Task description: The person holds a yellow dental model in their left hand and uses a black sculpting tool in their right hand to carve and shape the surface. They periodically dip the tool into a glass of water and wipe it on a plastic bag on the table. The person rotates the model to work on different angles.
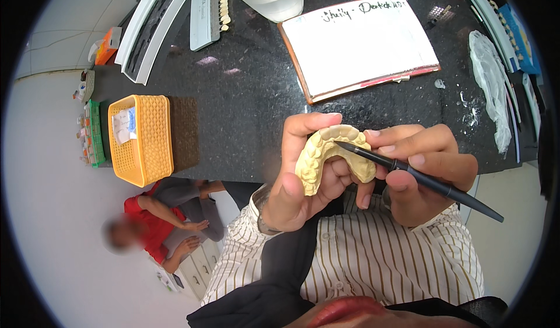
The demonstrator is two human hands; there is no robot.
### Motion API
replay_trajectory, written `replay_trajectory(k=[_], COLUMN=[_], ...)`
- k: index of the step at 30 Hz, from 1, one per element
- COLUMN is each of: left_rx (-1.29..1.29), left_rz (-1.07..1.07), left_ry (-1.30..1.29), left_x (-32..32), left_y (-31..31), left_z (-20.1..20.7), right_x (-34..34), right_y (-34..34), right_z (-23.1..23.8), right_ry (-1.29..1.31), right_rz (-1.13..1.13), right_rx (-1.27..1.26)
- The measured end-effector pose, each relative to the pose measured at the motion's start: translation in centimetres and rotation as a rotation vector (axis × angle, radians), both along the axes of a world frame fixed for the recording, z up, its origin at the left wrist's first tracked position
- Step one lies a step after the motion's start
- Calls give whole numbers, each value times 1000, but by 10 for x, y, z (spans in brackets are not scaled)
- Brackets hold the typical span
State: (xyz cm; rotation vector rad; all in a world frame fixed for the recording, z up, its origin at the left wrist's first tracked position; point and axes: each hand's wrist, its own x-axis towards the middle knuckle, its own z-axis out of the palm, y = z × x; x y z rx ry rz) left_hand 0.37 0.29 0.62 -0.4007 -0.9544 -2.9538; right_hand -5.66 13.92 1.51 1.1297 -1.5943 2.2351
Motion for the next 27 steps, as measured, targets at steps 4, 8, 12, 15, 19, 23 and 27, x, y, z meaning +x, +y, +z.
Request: replay_trajectory(k=[4, 8, 12, 15, 19, 23, 27], left_rx=[3, 98, 46, 59, -23, -20, -52], left_rz=[19, -59, -8, -6, -19, -8, -17], left_ry=[7, 140, 51, 58, 37, 49, 6], left_x=[0, -5, 0, -2, -1, -1, -2], left_y=[2, 0, 1, 2, -2, 1, 0], left_z=[0, -11, -3, -6, -2, -5, 0], right_x=[1, 0, -3, -3, -1, 5, 1], right_y=[0, -2, -1, 2, 2, -5, -6], right_z=[8, 7, 7, 9, 10, 8, 2], right_ry=[20, 27, 64, 56, -26, -151, -94], right_rz=[-50, -63, -53, -57, -18, -7, -2], right_rx=[107, 112, 145, 179, 144, 4, -70])
